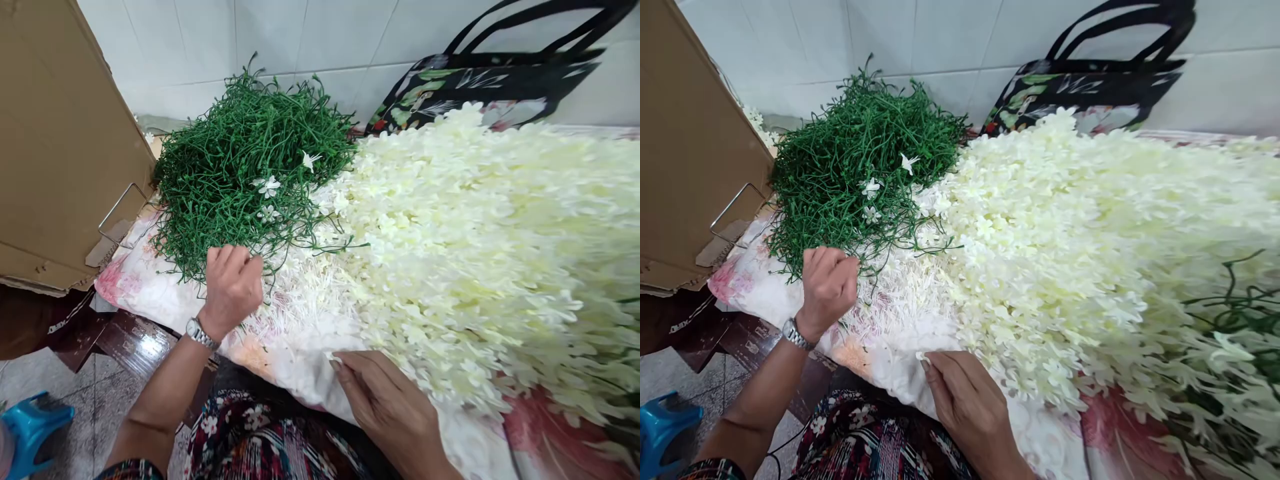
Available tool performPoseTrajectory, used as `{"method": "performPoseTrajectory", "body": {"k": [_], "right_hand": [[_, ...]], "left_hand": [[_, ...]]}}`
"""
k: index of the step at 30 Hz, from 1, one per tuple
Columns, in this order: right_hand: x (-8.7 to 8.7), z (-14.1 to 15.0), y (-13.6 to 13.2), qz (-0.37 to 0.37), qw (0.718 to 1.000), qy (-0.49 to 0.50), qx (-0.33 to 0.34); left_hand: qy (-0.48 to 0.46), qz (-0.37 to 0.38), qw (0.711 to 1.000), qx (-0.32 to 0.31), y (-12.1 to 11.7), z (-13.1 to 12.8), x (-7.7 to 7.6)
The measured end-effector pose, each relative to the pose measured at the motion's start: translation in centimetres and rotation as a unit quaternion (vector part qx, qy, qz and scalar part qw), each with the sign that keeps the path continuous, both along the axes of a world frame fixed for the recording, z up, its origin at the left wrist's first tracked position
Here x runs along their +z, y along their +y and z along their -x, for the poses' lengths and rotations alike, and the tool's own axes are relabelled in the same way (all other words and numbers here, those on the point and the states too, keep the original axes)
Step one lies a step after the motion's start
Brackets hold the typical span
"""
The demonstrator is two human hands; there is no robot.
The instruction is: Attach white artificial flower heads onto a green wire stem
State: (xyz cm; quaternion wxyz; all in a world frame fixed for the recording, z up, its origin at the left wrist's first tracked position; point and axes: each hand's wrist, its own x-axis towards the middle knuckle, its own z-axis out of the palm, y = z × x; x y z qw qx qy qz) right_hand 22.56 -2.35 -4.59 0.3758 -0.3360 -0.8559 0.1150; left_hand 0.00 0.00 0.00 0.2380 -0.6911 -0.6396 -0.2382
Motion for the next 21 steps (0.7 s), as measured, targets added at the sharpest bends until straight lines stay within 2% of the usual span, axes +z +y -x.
{"method": "performPoseTrajectory", "body": {"k": [5, 8, 14, 17, 21], "right_hand": [[0.0, 0.0, 0.0, 0.008, 1.0, 0.007, -0.001], [0.1, -0.1, 0.1, 0.01, 1.0, 0.008, -0.002], [-0.1, -0.3, -0.1, 0.003, 1.0, 0.005, -0.005], [-0.2, -0.3, -0.1, 0.007, 1.0, 0.002, 0.002], [-0.1, -0.4, -0.1, 0.007, 1.0, 0.003, 0.011]], "left_hand": [[-0.011, -0.003, 0.998, -0.063, -2.3, -1.2, -1.7], [-0.012, 0.032, 0.994, -0.106, -3.6, -1.8, -2.6], [-0.012, 0.109, 0.985, -0.137, -5.5, -3.0, -2.9], [-0.049, 0.074, 0.982, -0.164, -6.3, -3.0, -3.0], [-0.139, -0.054, 0.972, -0.179, -7.3, -1.9, -3.0]]}}
